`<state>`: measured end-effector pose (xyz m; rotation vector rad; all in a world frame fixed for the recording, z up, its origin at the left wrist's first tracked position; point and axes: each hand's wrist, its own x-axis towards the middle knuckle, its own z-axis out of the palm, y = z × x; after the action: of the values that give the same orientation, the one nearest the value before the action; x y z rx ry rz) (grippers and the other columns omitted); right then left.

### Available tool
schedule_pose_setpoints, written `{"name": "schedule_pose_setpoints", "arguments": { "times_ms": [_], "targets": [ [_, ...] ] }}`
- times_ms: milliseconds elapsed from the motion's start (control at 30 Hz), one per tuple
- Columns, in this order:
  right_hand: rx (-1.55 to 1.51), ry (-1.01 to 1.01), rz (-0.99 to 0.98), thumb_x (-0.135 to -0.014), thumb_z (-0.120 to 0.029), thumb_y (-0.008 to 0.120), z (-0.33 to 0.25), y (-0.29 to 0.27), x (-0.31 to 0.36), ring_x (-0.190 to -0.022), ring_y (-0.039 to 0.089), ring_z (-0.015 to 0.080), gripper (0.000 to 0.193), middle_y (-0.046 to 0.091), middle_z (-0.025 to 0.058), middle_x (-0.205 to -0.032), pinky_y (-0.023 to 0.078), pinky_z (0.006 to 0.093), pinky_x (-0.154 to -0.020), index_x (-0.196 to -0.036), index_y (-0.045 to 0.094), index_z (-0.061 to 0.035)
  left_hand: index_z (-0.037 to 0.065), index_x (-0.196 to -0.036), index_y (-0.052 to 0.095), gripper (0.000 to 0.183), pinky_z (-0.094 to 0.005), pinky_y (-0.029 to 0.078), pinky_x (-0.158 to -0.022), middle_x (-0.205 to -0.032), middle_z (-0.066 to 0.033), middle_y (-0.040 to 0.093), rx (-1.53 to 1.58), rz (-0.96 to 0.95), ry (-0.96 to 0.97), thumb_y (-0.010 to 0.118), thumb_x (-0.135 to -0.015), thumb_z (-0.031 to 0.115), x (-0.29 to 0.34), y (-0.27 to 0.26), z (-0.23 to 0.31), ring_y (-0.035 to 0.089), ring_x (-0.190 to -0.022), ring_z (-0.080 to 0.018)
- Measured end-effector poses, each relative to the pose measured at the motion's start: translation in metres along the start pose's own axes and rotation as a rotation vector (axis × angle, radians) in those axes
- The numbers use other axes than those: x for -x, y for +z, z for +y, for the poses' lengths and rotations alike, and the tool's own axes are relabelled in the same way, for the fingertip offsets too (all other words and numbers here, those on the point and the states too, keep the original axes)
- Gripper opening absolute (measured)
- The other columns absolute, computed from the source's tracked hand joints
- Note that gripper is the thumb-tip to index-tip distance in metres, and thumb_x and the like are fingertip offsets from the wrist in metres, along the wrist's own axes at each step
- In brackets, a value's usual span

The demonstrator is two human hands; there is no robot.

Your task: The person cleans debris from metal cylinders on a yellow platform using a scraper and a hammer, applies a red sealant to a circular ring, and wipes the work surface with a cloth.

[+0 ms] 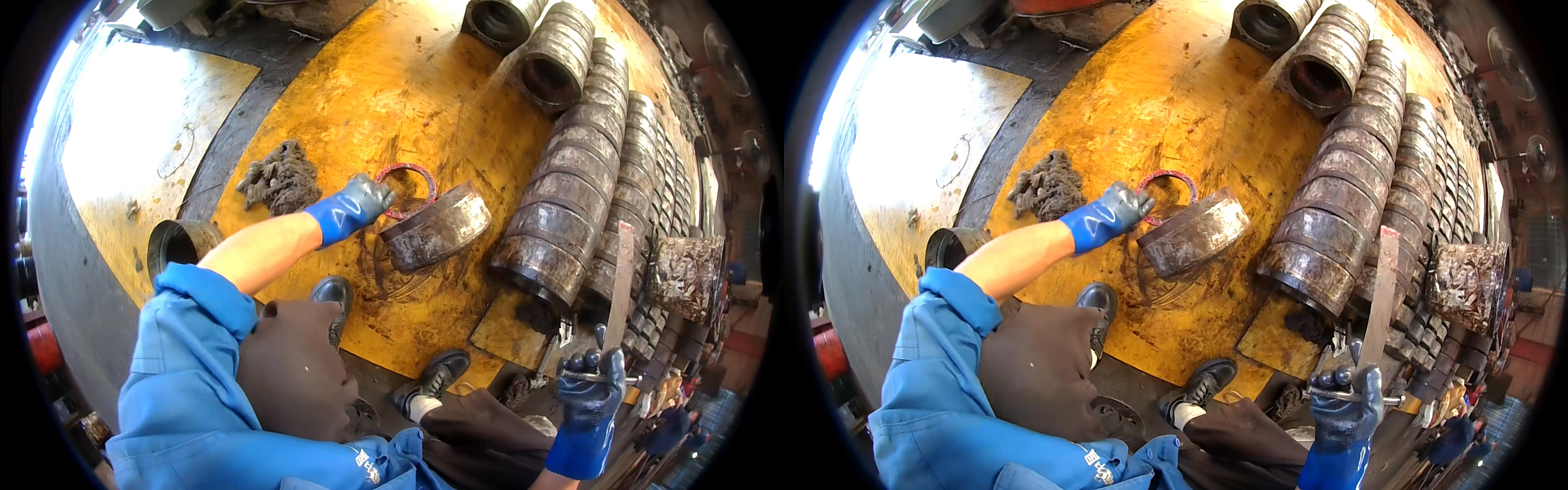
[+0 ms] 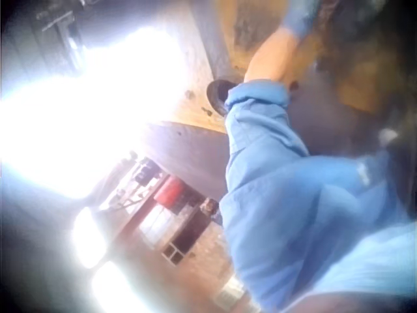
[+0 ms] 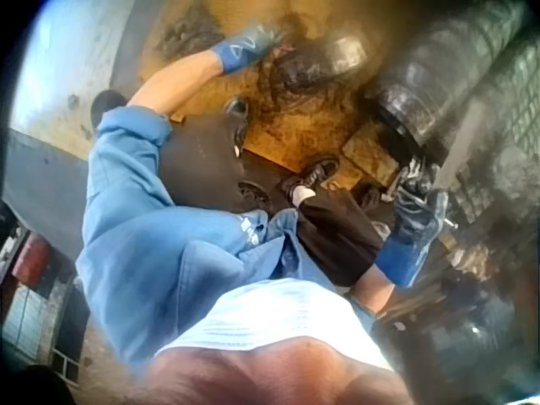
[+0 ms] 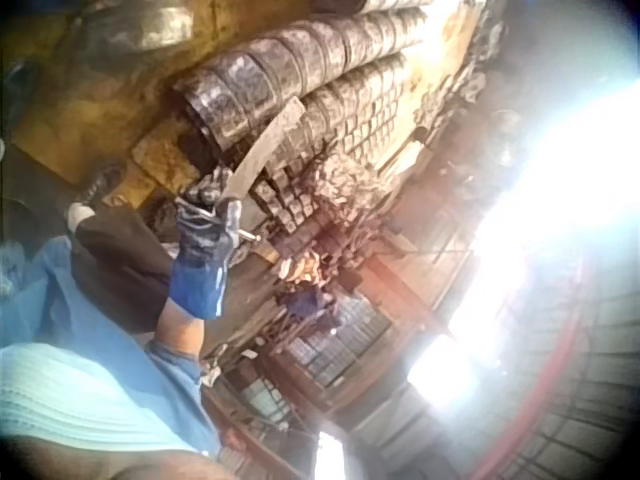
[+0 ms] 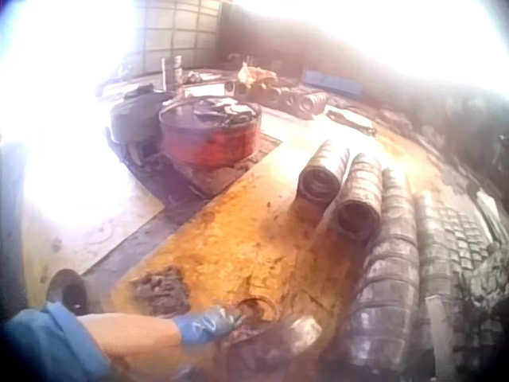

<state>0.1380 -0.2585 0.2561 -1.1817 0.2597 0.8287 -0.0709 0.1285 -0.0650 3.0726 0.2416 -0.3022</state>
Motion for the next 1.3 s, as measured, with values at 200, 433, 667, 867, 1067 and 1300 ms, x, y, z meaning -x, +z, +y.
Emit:
{"name": "schedule_pose_setpoints", "arguments": {
  "times_ms": [200, 433, 667, 867, 1067, 1300],
  "targets": [
    [0.087, -0.053, 0.052, -0.102, -0.037, 0.046, 0.0, 0.013, 0.007, -0.075, 0.062, 0.0263, 0.051, 0.064, 0.007, -0.082, 0.05, 0.0463, -0.079, -0.139, 0.043, -0.0014, 0.006, -0.114, 0.06, 0.03, -0.0413, 0.05, -0.067, -0.095, -0.0107, 0.066, 0.025, 0.088, -0.042, 0.055, -0.086, 0.016, -0.018, 0.035, 0.025, 0.068, -0.081, -0.0277],
    [0.054, -0.061, -0.036, -0.1, -0.033, 0.048, 0.003, 0.018, 0.006, -0.077, 0.064, 0.029, 0.052, 0.065, 0.0113, -0.081, 0.052, 0.0472, -0.077, -0.134, 0.045, 0.0066, 0.008, -0.096, 0.063, 0.015, -0.0444, 0.052, -0.07, -0.091, -0.0112, 0.069, 0.037, -0.017, -0.137, 0.055, -0.086, 0.016, -0.03, 0.017, 0.018, 0.069, -0.086, -0.0297],
    [0.35, -0.269, -0.001, -0.101, -0.034, 0.048, 0.005, 0.013, 0.018, -0.073, 0.064, 0.0267, 0.049, 0.064, 0.0109, -0.08, 0.055, 0.0447, -0.071, -0.133, 0.048, 0.0041, 0.015, -0.1, 0.07, 0.02, -0.0443, 0.052, -0.077, -0.092, -0.0136, 0.07, 0.488, 0.196, -0.579, 0.061, -0.089, 0.03, -0.015, -0.086, -0.006, 0.066, -0.09, -0.0359],
    [0.9, -0.773, -0.041, -0.098, -0.022, 0.054, -0.001, 0.001, 0.021, -0.079, 0.067, 0.0242, 0.04, 0.067, 0.0151, -0.095, 0.058, 0.0369, -0.076, -0.127, 0.053, 0.0053, 0.0, -0.111, 0.067, 0.026, -0.0277, 0.056, -0.072, -0.103, -0.0139, 0.072, 1.655, 0.628, -0.308, 0.064, -0.095, 0.02, 0.019, -0.199, -0.041, 0.068, -0.088, -0.0188],
    [0.559, -0.742, -0.382, -0.096, -0.012, 0.055, -0.008, 0.024, 0.045, -0.101, 0.068, 0.0222, 0.034, 0.066, 0.0176, -0.116, 0.058, 0.0315, -0.084, -0.128, 0.055, 0.0006, 0.014, -0.116, 0.066, 0.029, -0.0435, 0.052, -0.081, -0.125, -0.0139, 0.064, 2.353, 0.578, 0.123, 0.056, -0.097, 0.034, 0.048, -0.334, 0.013, 0.066, -0.08, -0.0221],
    [0.165, -0.348, -0.716, -0.098, -0.013, 0.05, -0.024, 0.053, 0.091, -0.089, 0.069, 0.0143, 0.029, 0.068, 0.0112, -0.102, 0.056, 0.0271, -0.079, -0.122, 0.055, 0.0026, 0.021, -0.11, 0.071, 0.022, -0.0328, 0.05, -0.082, -0.12, 0.0035, 0.069, 2.822, 0.318, 0.724, 0.061, -0.092, 0.027, 0.041, -0.381, 0.126, 0.058, -0.066, -0.004]
  ]
}}
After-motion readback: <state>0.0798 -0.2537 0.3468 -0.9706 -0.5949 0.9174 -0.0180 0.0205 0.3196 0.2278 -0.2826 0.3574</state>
